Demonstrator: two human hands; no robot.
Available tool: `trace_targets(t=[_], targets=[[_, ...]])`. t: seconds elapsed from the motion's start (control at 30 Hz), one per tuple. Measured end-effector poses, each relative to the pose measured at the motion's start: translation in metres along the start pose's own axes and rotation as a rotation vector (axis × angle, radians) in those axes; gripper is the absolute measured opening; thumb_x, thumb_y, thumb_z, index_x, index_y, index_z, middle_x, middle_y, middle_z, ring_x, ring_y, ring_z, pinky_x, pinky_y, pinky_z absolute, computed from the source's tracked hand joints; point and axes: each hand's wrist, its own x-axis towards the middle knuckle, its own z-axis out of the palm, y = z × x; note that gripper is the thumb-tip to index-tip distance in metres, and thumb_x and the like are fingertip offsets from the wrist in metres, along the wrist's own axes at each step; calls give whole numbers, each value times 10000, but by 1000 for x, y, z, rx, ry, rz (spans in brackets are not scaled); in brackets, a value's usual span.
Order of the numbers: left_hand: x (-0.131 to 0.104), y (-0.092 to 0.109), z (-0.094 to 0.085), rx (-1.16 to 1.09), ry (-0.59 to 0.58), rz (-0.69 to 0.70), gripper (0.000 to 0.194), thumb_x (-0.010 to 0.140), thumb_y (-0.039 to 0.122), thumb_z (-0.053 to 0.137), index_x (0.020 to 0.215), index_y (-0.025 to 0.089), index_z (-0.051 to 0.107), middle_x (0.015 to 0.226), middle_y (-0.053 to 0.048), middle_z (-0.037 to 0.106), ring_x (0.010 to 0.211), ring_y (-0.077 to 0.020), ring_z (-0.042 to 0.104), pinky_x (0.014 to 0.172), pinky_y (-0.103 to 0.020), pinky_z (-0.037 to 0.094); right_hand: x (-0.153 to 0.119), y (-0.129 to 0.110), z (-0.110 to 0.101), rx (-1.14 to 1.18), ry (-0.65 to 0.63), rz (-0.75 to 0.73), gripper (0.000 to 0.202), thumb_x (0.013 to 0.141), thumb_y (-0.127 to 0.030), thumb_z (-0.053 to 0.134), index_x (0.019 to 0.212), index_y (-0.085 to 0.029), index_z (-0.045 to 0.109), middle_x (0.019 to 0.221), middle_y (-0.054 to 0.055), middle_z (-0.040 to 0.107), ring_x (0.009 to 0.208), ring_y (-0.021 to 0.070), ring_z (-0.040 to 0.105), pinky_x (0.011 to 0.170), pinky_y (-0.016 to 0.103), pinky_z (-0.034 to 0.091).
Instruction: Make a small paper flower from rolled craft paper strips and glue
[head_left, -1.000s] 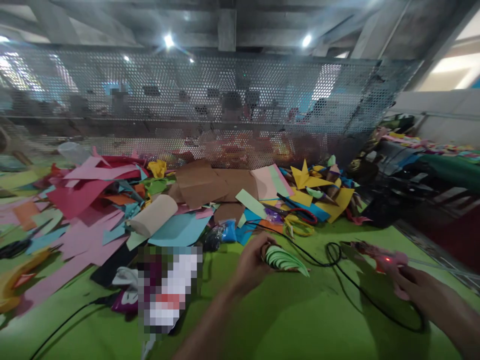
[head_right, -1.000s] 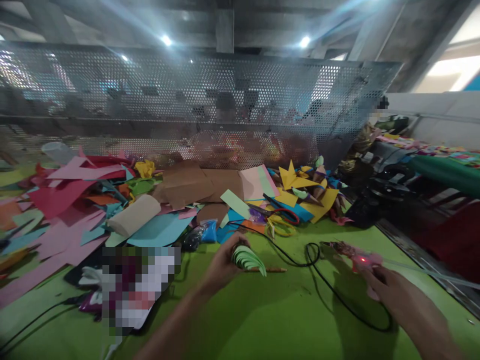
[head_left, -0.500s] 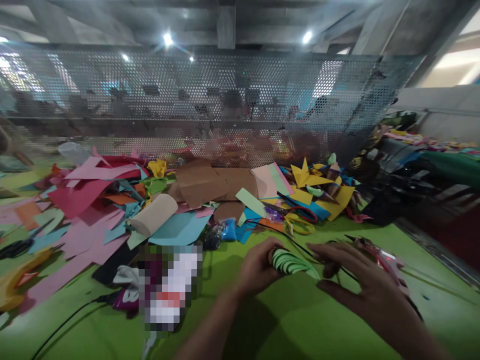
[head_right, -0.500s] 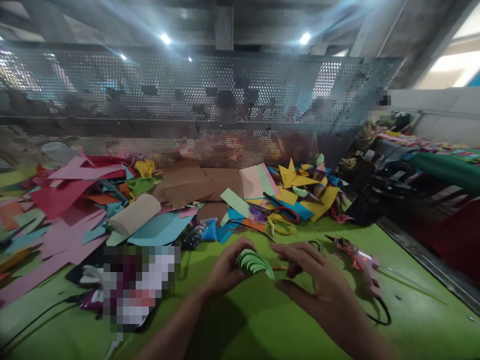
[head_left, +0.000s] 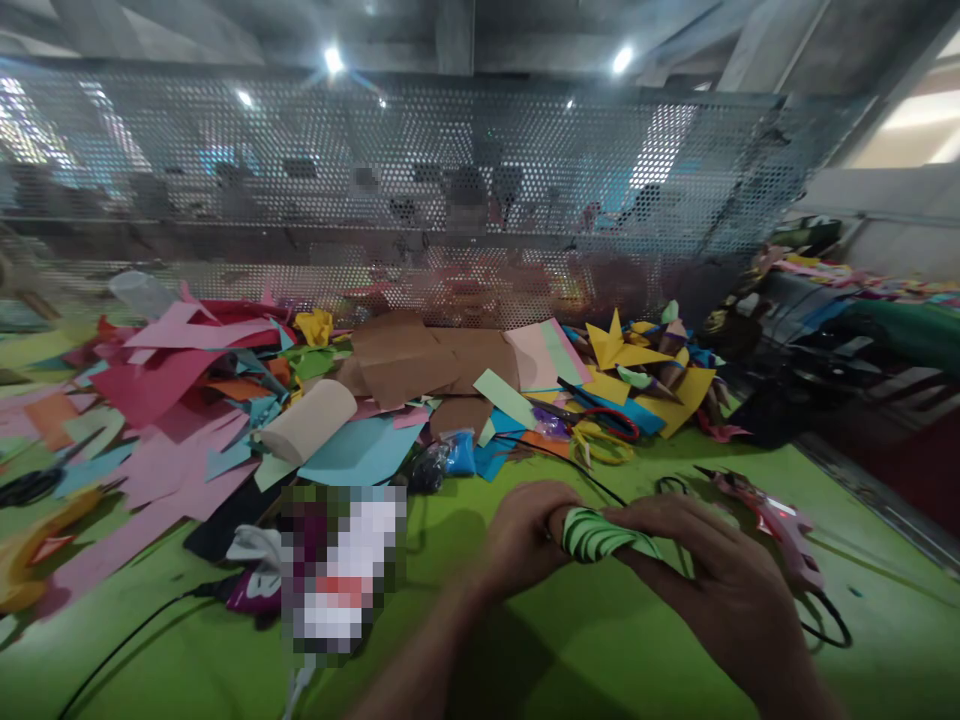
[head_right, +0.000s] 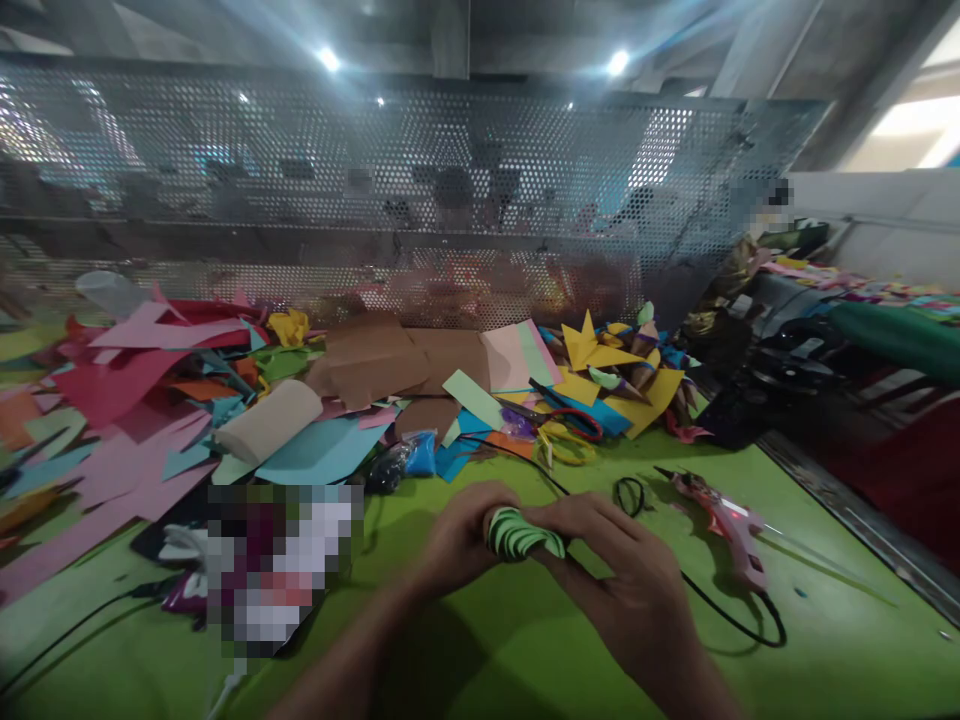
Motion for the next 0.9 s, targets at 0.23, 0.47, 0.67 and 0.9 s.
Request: trace_targets(t=[0.23,0.47,0.67,0.9], targets=[[-1,-1,0,37,-40,0,155,736,244,733,869,209,661,847,-35,701,810,-209,625,738,-293,421,-3,1,3,-6,13,35,145,847,-220,717,975,-286,716,837,-11,758,745,173,723,689,248,583],[0,0,-1,6,-95,-43,141,739,251,751,815,198,645,798,-12,668,757,-182,591,705,-278,401,-3,1,4,-16,8,61,101,844,-234,711,934,-277,728,823,0,759,725,187,722,661,262,581],[-1,1,-1,-35,-99,-50,153,761,283,733,822,193,625,766,-7,629,730,-171,562,685,-267,395,-1,0,5,-9,17,77,77,839,-234,700,898,-268,737,793,10,758,706,195,722,642,273,582],[2,5,-3,-289,-109,-143,200,763,315,739,817,187,595,799,-15,605,762,-173,550,667,-257,424,-4,6,7,-42,-14,85,279,867,-256,689,1144,-286,688,972,33,757,824,207,719,693,289,584]])
